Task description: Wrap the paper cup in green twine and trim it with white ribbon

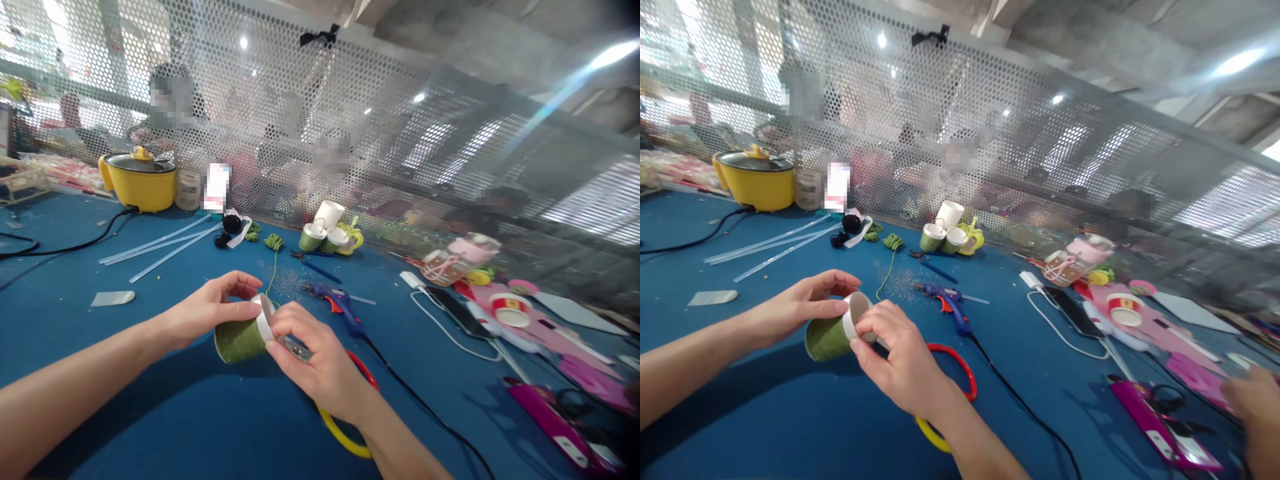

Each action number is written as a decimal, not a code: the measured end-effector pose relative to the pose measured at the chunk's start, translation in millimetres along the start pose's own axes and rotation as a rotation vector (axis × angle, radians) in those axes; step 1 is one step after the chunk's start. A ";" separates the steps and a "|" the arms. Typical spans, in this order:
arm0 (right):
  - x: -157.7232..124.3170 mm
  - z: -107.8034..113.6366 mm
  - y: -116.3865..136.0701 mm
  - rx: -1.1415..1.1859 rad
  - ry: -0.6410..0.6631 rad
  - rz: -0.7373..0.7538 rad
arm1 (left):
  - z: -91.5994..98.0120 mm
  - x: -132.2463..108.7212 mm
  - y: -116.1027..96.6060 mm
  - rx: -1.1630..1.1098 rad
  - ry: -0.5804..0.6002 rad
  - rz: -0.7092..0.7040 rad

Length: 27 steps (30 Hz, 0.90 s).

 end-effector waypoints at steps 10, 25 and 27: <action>0.8 0.8 -5.3 0.130 0.021 -0.105 | -7.7 -2.0 18.1 -0.060 0.177 0.202; -4.3 -7.5 -21.0 0.067 0.036 -0.406 | -9.5 -3.3 5.3 0.355 0.044 -0.132; -4.5 -7.5 -21.8 0.075 0.043 -0.416 | -10.4 -4.3 3.7 0.358 0.072 -0.137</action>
Point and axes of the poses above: each hand's wrist, its own x-axis towards the middle knuckle, its own z-axis out of the back of the hand, y = z × x, the point moved 6 cm from there along x, towards the middle knuckle, and after that the axes turned 15 degrees about -y, right-handed, at the moved point
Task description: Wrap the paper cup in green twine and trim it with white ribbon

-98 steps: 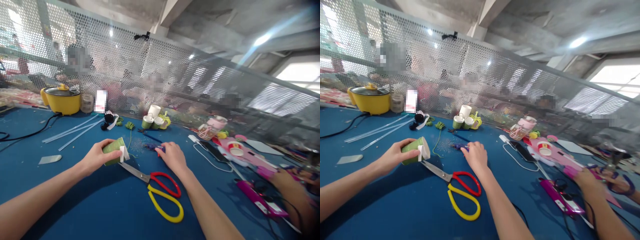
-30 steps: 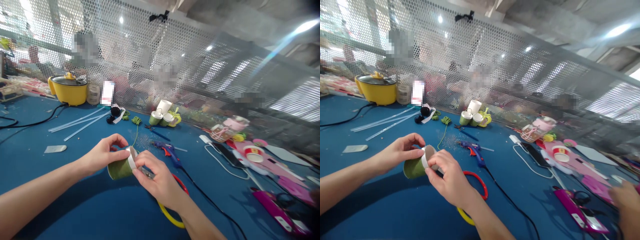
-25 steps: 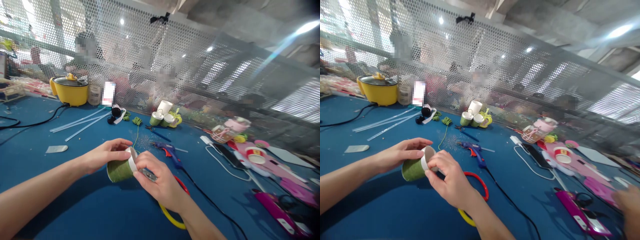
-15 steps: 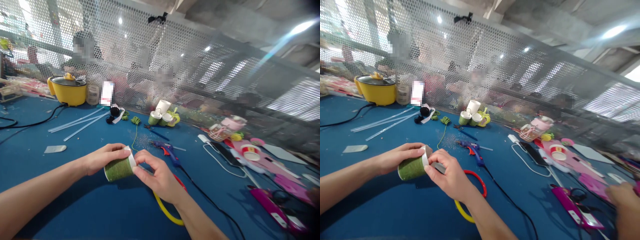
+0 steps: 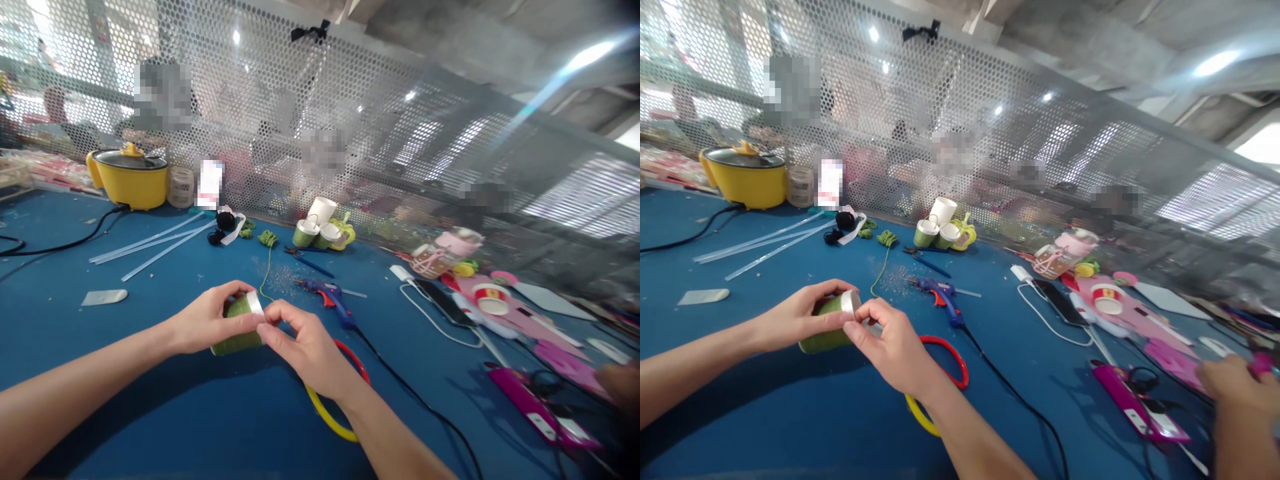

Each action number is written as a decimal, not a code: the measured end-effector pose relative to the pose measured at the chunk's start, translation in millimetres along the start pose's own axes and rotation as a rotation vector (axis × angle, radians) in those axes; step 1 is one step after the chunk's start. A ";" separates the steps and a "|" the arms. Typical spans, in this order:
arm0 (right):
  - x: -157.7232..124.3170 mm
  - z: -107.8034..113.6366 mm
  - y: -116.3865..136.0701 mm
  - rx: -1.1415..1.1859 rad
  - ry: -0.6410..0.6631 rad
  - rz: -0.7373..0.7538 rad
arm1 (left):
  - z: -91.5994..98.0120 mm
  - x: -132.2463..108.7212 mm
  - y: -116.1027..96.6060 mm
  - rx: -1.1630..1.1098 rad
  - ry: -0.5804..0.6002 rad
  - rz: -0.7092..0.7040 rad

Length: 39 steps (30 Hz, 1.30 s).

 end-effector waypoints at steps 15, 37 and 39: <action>4.8 7.0 -8.2 0.146 -0.014 -0.070 | 4.3 1.7 5.3 -0.110 0.131 0.123; 11.4 30.2 -18.5 0.248 -0.376 -0.032 | -7.2 0.3 24.0 -0.699 0.317 0.490; 10.0 25.8 -13.5 0.221 -0.300 -0.043 | -8.9 -1.1 24.3 -0.697 0.348 0.484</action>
Point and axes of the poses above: each hand's wrist, its own x-axis towards the middle knuckle, its own z-axis out of the back of the hand, y = z × x, the point moved 6 cm from there along x, towards the middle knuckle, and after that the axes turned 15 degrees about -y, right-handed, at the moved point
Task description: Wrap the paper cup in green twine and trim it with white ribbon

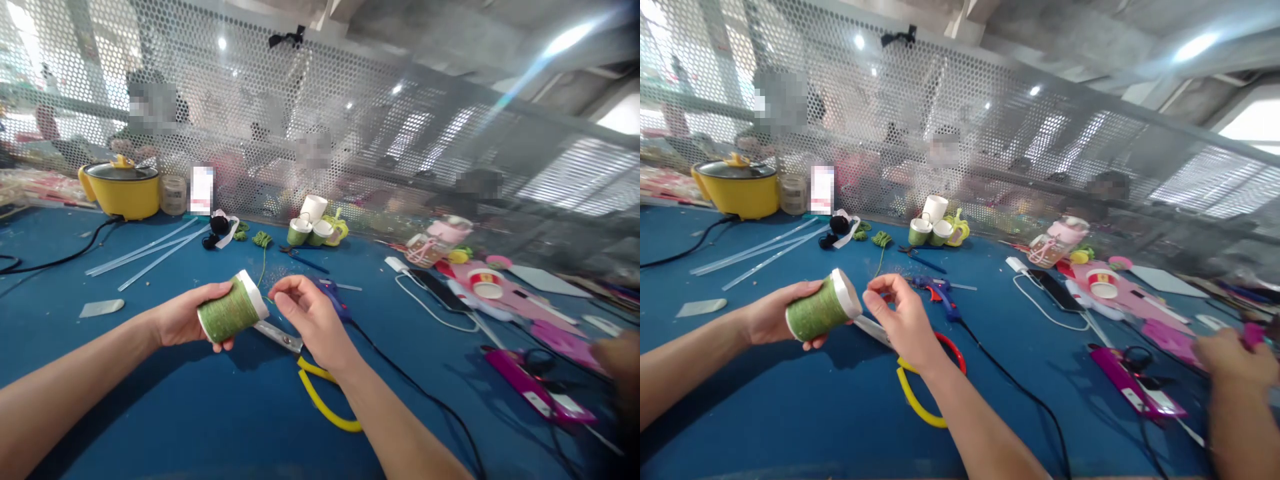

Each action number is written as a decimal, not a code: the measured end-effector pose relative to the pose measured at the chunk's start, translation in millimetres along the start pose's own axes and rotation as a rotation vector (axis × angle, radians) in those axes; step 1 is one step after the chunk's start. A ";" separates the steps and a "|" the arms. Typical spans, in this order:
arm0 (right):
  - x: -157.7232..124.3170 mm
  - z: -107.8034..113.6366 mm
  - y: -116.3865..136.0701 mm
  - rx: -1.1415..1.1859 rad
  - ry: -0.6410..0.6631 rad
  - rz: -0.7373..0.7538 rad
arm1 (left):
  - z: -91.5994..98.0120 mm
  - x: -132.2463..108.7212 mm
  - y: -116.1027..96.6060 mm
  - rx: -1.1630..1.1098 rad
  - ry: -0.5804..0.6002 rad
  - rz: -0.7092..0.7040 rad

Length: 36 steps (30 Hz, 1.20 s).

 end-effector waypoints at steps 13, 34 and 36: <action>-11.5 -16.7 4.6 -0.156 0.147 0.055 | 3.3 -2.1 -3.4 0.329 -0.214 -0.184; -4.4 -12.3 -3.8 -0.124 0.105 0.050 | 4.3 -2.3 1.7 0.466 -0.090 -0.065; -2.9 -9.2 -5.9 -0.152 0.045 0.030 | 4.1 -1.9 2.9 0.446 -0.075 -0.050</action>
Point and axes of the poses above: each hand's wrist, its own x-axis towards the middle knuckle, its own z-axis out of the back of the hand, y = z × x, the point moved 6 cm from there along x, towards the middle knuckle, and after that the axes turned 15 degrees about -y, right-handed, at the moved point
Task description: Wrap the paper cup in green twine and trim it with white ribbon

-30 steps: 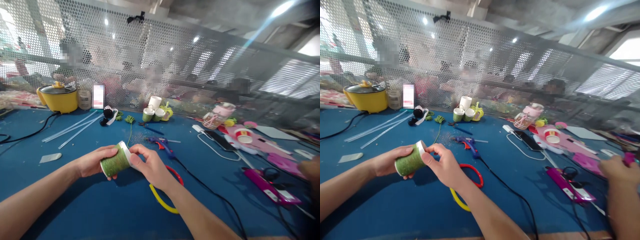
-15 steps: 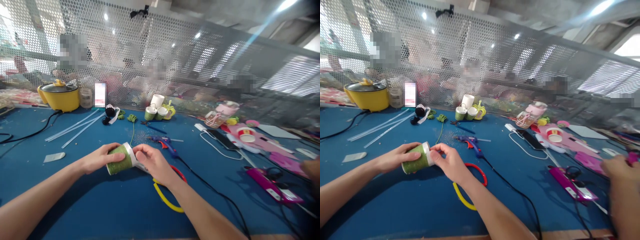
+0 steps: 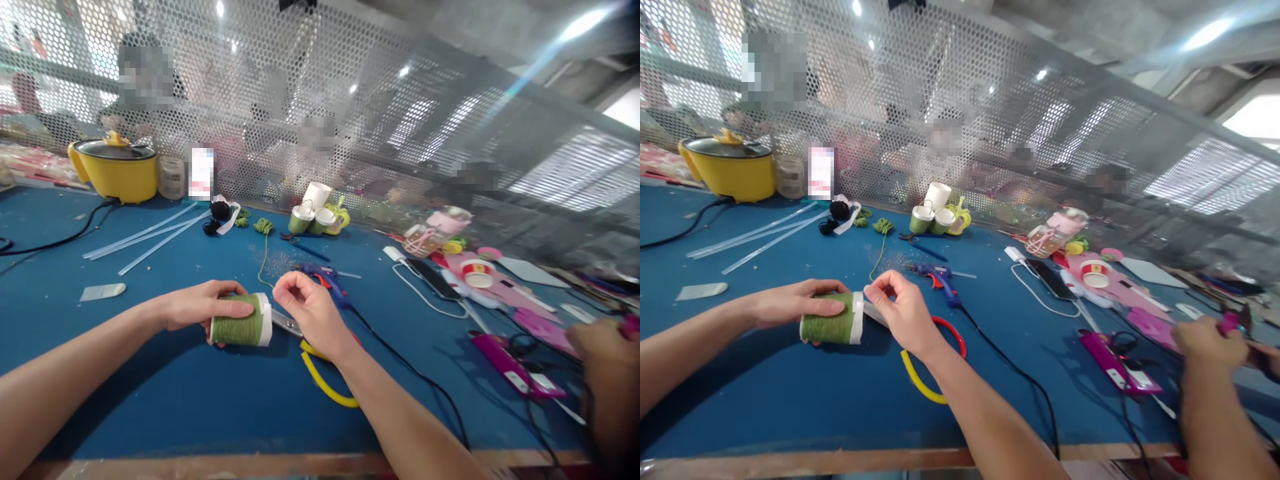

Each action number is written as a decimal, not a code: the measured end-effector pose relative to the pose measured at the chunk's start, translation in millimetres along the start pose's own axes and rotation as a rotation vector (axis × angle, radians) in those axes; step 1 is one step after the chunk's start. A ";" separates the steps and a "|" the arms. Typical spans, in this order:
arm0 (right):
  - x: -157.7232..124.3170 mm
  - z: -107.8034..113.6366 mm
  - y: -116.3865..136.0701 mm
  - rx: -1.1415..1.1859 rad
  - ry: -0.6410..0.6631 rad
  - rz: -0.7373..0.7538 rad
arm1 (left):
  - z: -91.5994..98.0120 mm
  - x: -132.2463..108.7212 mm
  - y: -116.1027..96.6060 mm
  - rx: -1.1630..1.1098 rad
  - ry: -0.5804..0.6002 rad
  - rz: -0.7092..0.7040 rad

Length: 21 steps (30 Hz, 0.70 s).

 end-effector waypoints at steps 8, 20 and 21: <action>6.0 3.6 -11.7 -0.120 -0.058 -0.032 | -1.8 -0.6 -0.1 -0.181 0.075 0.103; -12.0 -4.7 22.1 -0.010 0.076 0.189 | 2.0 4.6 -4.0 -0.290 -0.015 -0.030; -13.0 -6.4 21.1 -0.028 0.087 0.187 | 2.6 5.7 -3.8 -0.270 -0.043 -0.047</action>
Point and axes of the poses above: each hand's wrist, its own x-axis towards the middle knuckle, its own z-axis out of the back of the hand, y = z × x, the point moved 6 cm from there along x, towards the middle knuckle, and after that the axes turned 15 degrees about -y, right-handed, at the moved point
